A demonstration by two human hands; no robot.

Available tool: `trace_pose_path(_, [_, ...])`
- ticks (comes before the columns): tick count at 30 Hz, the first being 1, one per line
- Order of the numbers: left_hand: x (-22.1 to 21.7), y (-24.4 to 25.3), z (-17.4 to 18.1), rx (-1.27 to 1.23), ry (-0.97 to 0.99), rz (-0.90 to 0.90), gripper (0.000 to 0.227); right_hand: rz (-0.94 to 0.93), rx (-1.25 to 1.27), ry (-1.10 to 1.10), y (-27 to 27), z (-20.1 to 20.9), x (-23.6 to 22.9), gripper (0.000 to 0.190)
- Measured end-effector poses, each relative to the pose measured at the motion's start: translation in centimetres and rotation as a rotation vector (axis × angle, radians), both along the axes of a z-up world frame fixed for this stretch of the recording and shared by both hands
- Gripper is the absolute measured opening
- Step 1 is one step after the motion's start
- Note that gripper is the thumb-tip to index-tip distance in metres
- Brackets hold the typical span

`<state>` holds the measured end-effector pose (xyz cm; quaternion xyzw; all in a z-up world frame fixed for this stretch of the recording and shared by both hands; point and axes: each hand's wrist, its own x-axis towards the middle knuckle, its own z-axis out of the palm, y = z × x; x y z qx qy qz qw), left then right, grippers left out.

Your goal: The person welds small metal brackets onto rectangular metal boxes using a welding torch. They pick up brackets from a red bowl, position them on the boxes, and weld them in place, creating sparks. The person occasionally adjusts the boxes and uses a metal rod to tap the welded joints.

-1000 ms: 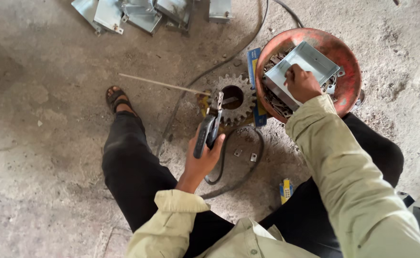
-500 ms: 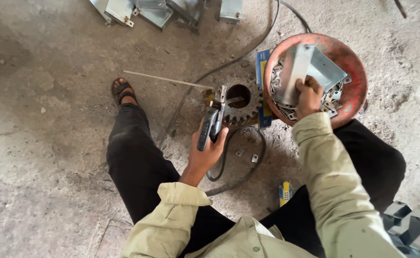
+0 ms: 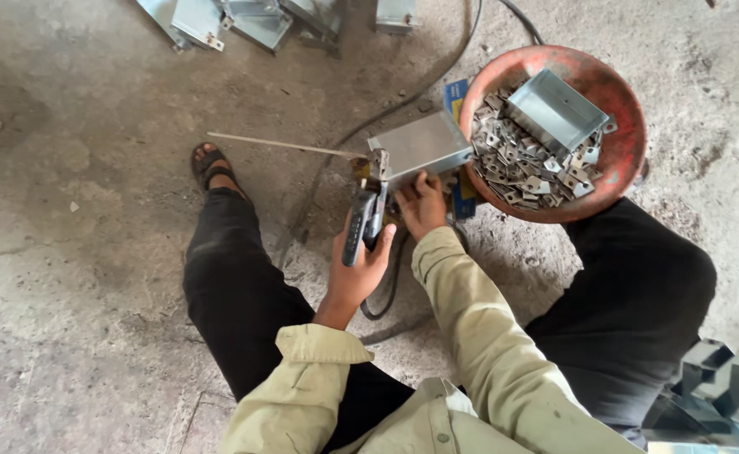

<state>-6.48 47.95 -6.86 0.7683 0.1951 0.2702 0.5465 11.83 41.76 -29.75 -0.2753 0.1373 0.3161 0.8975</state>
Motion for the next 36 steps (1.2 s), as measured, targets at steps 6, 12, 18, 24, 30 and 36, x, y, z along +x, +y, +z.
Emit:
trace_pose_path(6, [0.3,-0.4,0.1,0.028,0.073,-0.037,0.032,0.199,-0.575,-0.005,-1.8,2.3,-0.2,0.026])
trace_pose_path(12, [0.2,-1.2,-1.2,0.074,0.050,-0.080,0.032,0.734,-0.832,-0.381,-7.5,9.6,2.1,0.052])
trace_pose_path(18, [4.3,-6.9,-2.0,0.301,0.212,-0.044,0.051,0.844,-0.419,-0.783,-13.3,18.9,-1.3,0.058])
trace_pose_path(24, [10.3,-10.9,0.5,0.422,0.092,-0.304,0.068,0.130,-0.334,-0.277,-15.4,19.8,0.3,0.038])
trace_pose_path(30, [20.1,-11.6,-5.4,0.167,0.243,-0.172,0.031,-0.395,-0.315,0.021,-22.2,23.4,9.6,0.037])
trace_pose_path(36, [29.3,-9.3,-14.8,0.792,0.402,-0.347,0.066,-0.359,-0.137,-0.005,-24.0,22.7,9.8,0.042])
